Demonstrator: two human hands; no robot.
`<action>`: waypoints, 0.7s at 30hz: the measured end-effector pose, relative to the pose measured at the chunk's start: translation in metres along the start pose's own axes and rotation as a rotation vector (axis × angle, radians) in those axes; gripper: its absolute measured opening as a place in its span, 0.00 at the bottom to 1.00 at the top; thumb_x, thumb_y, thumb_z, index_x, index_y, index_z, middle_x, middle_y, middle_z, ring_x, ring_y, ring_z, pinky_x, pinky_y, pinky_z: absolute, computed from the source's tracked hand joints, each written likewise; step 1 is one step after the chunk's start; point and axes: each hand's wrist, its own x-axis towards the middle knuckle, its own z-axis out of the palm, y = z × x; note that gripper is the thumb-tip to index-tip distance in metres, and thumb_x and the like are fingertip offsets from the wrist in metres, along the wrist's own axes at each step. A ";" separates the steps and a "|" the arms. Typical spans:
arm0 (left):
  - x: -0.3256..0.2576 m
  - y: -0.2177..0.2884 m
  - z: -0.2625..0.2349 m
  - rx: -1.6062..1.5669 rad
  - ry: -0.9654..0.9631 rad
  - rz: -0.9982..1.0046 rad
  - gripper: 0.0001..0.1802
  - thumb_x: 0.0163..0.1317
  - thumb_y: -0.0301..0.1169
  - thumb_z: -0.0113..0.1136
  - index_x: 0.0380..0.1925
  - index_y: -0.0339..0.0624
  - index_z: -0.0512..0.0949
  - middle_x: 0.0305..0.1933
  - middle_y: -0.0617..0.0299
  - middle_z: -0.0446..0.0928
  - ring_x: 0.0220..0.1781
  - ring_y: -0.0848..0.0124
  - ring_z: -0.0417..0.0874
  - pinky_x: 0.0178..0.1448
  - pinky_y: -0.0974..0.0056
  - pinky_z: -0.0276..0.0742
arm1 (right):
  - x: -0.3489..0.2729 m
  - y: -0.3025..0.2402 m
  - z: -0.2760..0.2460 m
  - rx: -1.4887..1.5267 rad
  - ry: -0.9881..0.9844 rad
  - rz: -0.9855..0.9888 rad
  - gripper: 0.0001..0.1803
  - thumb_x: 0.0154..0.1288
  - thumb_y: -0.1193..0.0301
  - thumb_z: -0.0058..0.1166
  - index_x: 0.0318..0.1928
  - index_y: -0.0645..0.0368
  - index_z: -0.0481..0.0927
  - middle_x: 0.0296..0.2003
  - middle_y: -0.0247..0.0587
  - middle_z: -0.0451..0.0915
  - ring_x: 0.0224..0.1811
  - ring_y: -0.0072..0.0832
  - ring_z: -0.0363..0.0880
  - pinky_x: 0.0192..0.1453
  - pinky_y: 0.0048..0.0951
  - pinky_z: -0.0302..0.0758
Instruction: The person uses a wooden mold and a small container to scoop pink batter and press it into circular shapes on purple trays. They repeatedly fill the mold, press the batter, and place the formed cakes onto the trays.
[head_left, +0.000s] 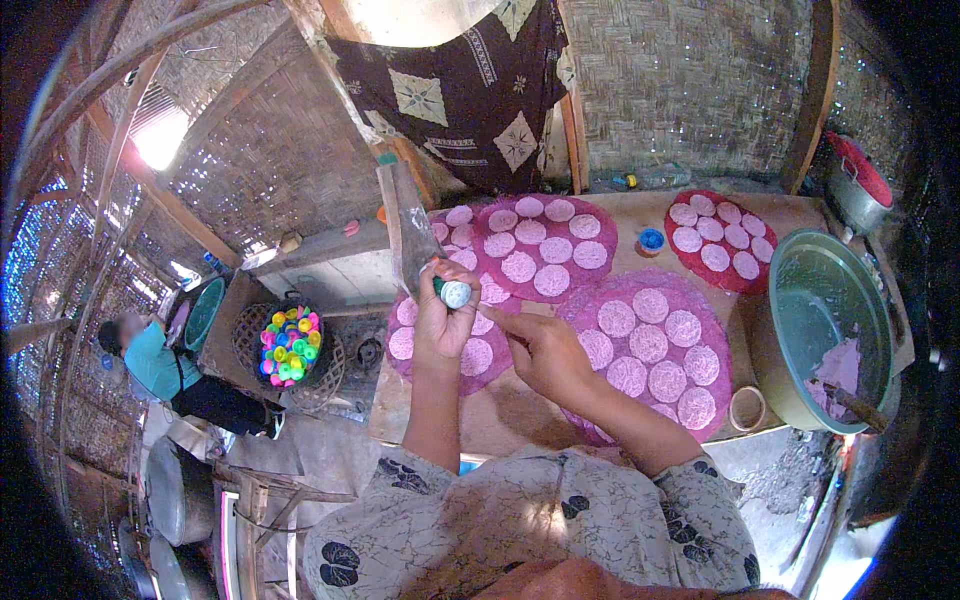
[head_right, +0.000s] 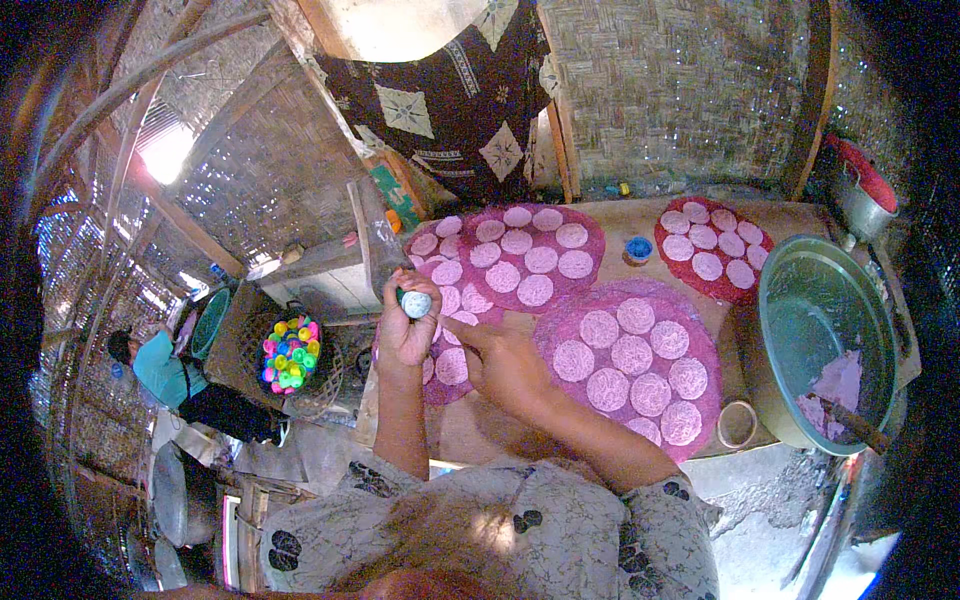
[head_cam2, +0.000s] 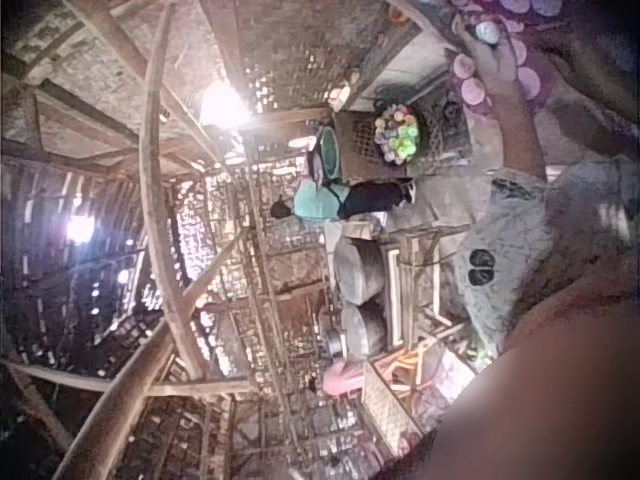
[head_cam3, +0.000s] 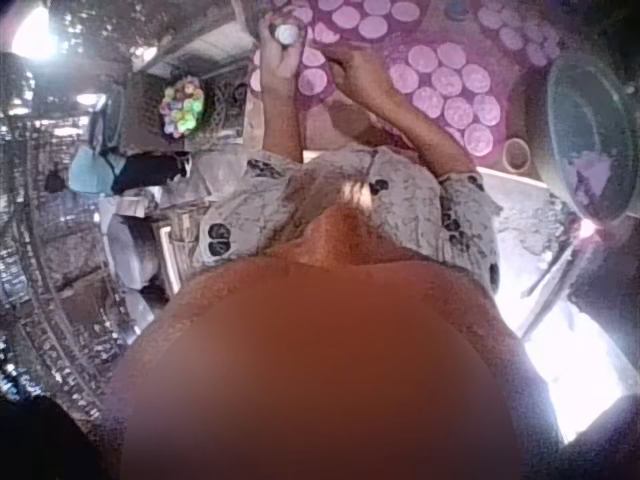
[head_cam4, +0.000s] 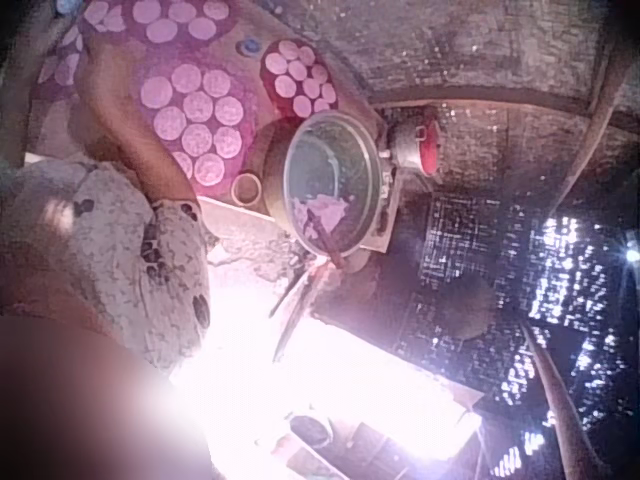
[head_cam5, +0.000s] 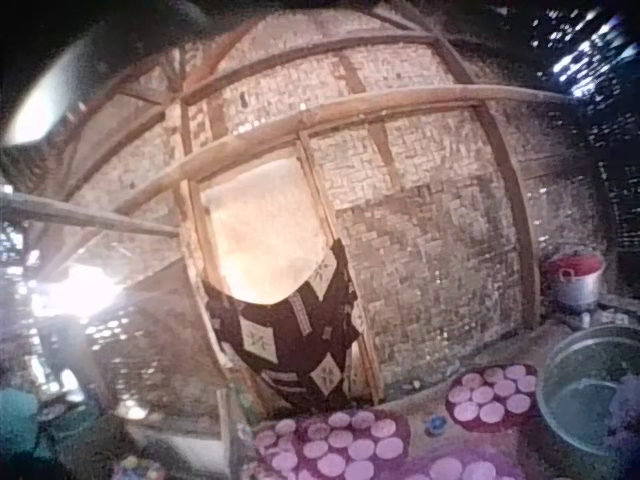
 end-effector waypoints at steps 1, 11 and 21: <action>0.000 0.001 -0.001 -0.005 -0.003 -0.006 0.02 0.68 0.24 0.55 0.36 0.41 0.71 0.29 0.65 0.72 0.32 0.73 0.74 0.43 0.63 0.77 | 0.000 0.000 -0.001 -0.004 -0.007 0.003 0.22 0.59 0.80 0.53 0.54 0.53 0.83 0.31 0.56 0.81 0.31 0.51 0.81 0.37 0.45 0.78; -0.002 -0.003 0.004 -0.025 -0.018 -0.017 0.03 0.67 0.24 0.55 0.37 0.41 0.71 0.30 0.65 0.72 0.32 0.74 0.74 0.43 0.64 0.77 | 0.000 0.002 0.004 0.003 0.028 0.010 0.22 0.60 0.80 0.52 0.56 0.52 0.82 0.31 0.56 0.82 0.31 0.50 0.82 0.37 0.44 0.78; -0.003 -0.001 0.005 -0.062 -0.021 -0.042 0.03 0.67 0.24 0.55 0.35 0.41 0.72 0.30 0.65 0.72 0.32 0.74 0.74 0.43 0.64 0.76 | -0.002 0.000 0.003 0.032 -0.021 0.041 0.24 0.62 0.76 0.50 0.59 0.48 0.79 0.35 0.55 0.83 0.34 0.51 0.83 0.40 0.48 0.79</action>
